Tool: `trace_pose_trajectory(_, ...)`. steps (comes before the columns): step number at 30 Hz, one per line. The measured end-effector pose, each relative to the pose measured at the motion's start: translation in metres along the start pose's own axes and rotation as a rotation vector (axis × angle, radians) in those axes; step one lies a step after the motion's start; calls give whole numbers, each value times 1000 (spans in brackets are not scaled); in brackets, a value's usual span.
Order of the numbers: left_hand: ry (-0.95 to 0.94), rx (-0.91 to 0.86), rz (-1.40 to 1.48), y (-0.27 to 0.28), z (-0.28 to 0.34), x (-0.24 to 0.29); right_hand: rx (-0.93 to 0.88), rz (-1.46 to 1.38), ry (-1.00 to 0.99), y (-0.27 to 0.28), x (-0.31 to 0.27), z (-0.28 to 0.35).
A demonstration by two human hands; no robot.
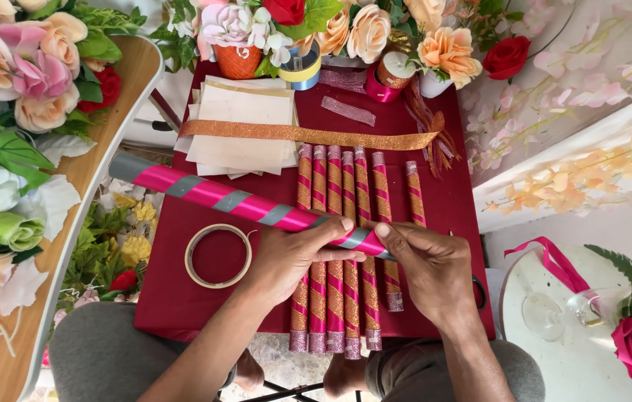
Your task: The person wraps a pink ribbon around a grey cylindrical object in a spiral pattern, then secures it with tape. They repeat this process with a gold glitter ribbon on another cylinder, creating a decorative striped pattern.
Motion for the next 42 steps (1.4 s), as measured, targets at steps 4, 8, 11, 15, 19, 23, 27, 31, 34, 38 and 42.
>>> trace_pose_trajectory(4,-22,-53,-51,1,2,6,-16,-66,-33,4,7,-1)
trace_pose_trajectory(8,-49,-130,-69,4,-1,7,-41,-93,-155,7,10,-2)
trace_pose_trajectory(11,-73,-170,-86,6,-1,9,-82,-128,-252,7,15,-1)
trace_pose_trajectory(15,-91,-229,-193,7,2,13,-280,-63,-427,8,15,-2)
trace_pose_trajectory(19,-90,-179,-128,-2,7,10,-223,-79,-325,13,25,-2)
trace_pose_trajectory(23,-136,-247,-102,-10,9,-2,-79,-213,-139,13,23,-3)
trace_pose_trajectory(27,-144,-270,-124,-3,4,-5,-90,-196,-184,14,29,0)
trace_pose_trajectory(31,-139,-301,-114,-5,5,7,-130,-230,-290,7,23,-2)
trace_pose_trajectory(34,-120,-291,-158,3,4,3,-138,-231,-325,7,29,-1)
trace_pose_trajectory(38,-63,-274,-125,-2,7,4,-142,-241,-318,7,26,-1)
trace_pose_trajectory(42,-95,-245,-117,-1,5,-3,-142,-241,-297,10,19,0)
Point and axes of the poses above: each hand's wrist, its own z-axis away from the middle knuckle, its own y-axis out of the back of the hand, x = y × z, the point moved 4 cm from there along -z, towards the middle knuckle, and after that the axes turned 7 degrees about x, right-handed, at the moved point
